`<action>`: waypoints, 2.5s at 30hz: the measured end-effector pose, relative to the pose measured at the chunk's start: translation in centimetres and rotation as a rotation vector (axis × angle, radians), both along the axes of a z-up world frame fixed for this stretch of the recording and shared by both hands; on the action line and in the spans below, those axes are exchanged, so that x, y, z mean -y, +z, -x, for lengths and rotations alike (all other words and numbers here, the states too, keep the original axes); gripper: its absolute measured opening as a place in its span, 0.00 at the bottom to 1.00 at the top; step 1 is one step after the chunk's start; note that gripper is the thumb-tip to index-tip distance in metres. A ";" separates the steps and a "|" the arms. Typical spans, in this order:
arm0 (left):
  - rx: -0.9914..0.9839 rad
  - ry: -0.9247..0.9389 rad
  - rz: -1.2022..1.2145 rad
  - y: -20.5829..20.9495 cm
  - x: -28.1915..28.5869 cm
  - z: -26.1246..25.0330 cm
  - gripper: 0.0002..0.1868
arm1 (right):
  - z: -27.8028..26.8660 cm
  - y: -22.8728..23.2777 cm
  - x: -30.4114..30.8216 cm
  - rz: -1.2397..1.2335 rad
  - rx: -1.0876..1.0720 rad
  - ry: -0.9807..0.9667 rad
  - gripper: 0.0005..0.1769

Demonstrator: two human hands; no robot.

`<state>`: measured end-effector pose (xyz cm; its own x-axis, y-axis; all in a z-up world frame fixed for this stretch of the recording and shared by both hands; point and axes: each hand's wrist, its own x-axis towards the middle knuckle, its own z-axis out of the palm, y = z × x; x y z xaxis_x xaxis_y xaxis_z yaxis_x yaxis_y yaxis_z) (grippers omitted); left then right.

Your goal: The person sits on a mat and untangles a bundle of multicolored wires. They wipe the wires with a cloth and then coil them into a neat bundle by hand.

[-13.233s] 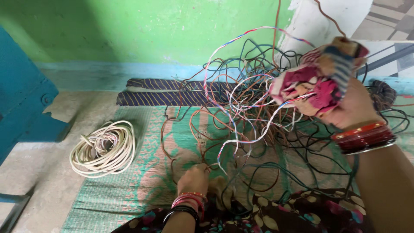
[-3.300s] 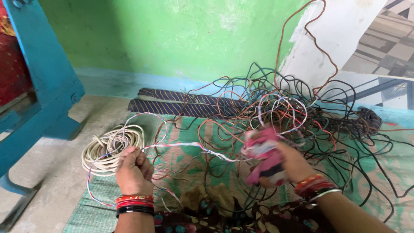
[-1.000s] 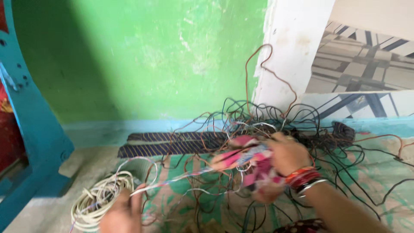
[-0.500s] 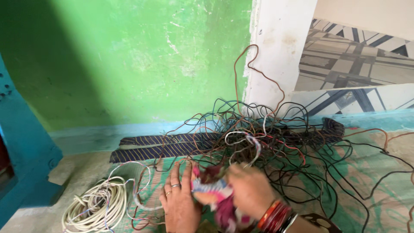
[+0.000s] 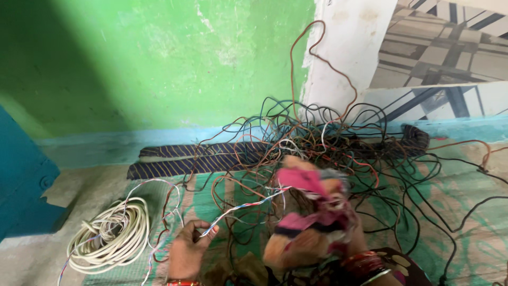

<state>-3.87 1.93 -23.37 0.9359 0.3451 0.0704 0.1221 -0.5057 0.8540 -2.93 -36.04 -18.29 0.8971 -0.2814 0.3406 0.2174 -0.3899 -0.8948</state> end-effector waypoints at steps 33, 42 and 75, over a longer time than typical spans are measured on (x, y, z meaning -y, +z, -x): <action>0.417 0.316 1.360 -2.6 -6.6 -0.1 0.22 | -4.3 0.5 -2.5 0.428 0.250 0.062 0.39; 0.191 0.343 1.244 -3.3 -5.3 -1.0 0.10 | -10.9 2.4 -1.6 0.449 -0.178 0.107 0.29; 0.148 0.331 1.312 -1.5 -4.6 1.4 0.13 | -2.3 1.7 4.1 0.772 0.069 -0.152 0.17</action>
<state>-5.24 6.49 -24.83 0.8093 0.4403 -0.3888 -0.0556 0.7164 0.6955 -0.64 -40.13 -16.57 0.8376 -0.0602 0.5429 0.1573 -0.9252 -0.3452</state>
